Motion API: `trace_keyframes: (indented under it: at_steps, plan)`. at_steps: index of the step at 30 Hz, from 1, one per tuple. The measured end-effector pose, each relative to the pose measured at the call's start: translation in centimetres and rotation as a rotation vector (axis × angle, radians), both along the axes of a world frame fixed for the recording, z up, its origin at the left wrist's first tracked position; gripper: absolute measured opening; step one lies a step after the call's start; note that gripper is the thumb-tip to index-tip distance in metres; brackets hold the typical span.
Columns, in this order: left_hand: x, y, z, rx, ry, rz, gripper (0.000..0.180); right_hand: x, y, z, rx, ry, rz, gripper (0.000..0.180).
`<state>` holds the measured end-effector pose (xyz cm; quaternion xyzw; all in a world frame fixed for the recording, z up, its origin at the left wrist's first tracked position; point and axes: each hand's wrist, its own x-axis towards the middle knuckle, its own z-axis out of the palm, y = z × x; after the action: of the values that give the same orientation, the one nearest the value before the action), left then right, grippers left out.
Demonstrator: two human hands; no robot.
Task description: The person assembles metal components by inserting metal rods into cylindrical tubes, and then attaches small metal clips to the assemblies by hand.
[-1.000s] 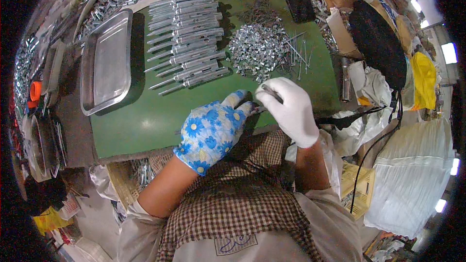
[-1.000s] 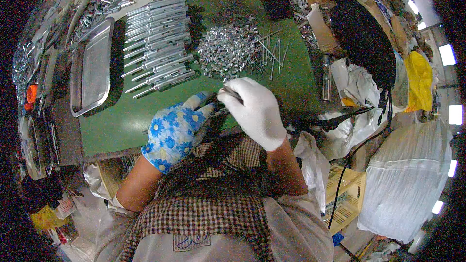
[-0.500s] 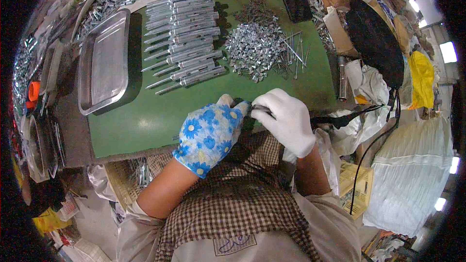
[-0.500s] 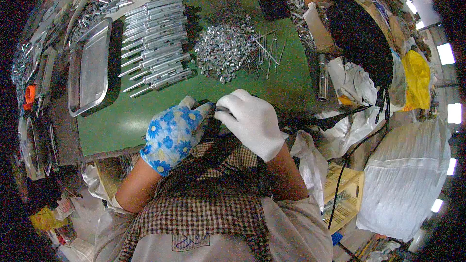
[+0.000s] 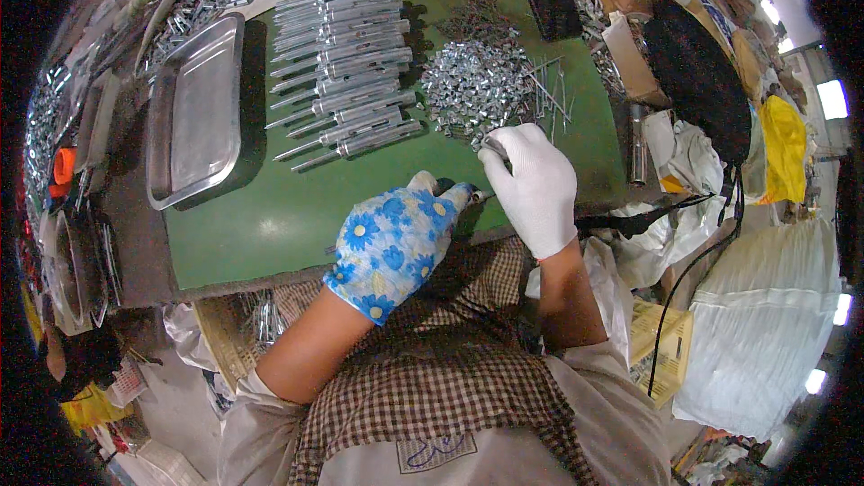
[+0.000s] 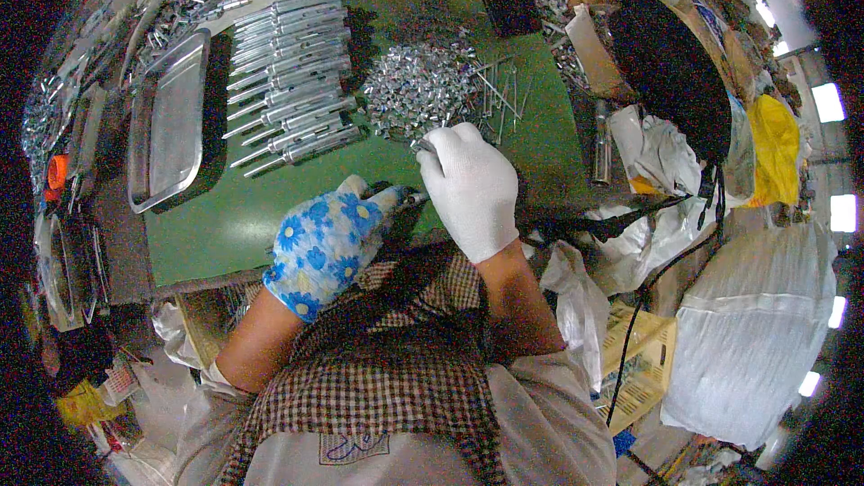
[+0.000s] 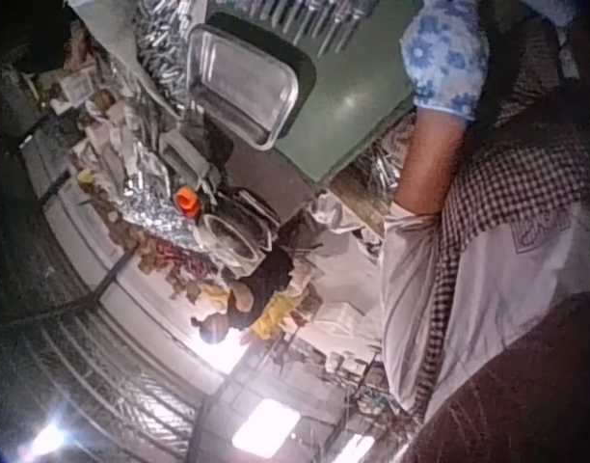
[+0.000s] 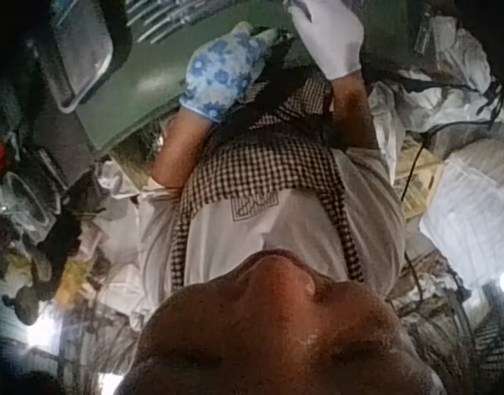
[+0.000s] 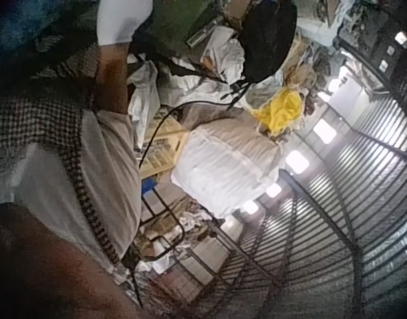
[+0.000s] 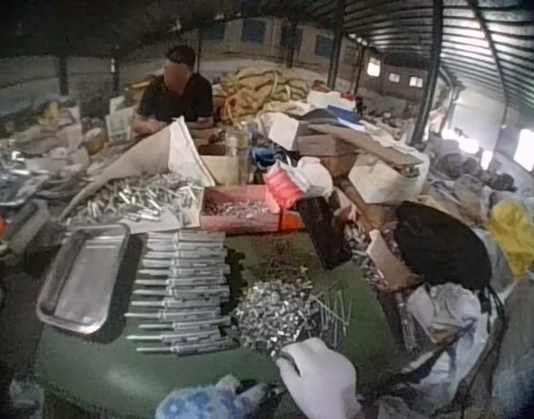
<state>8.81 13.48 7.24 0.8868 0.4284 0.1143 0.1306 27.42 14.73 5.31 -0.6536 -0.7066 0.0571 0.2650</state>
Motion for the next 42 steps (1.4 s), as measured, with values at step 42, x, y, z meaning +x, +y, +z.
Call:
trace_keyframes:
  at_steps: [42]
  plan:
    - [0.1, 0.5, 0.6, -0.047, 0.110, -0.076, 0.030, -2.7, 0.0, -0.8, -0.046, 1.966, 0.343, 0.042]
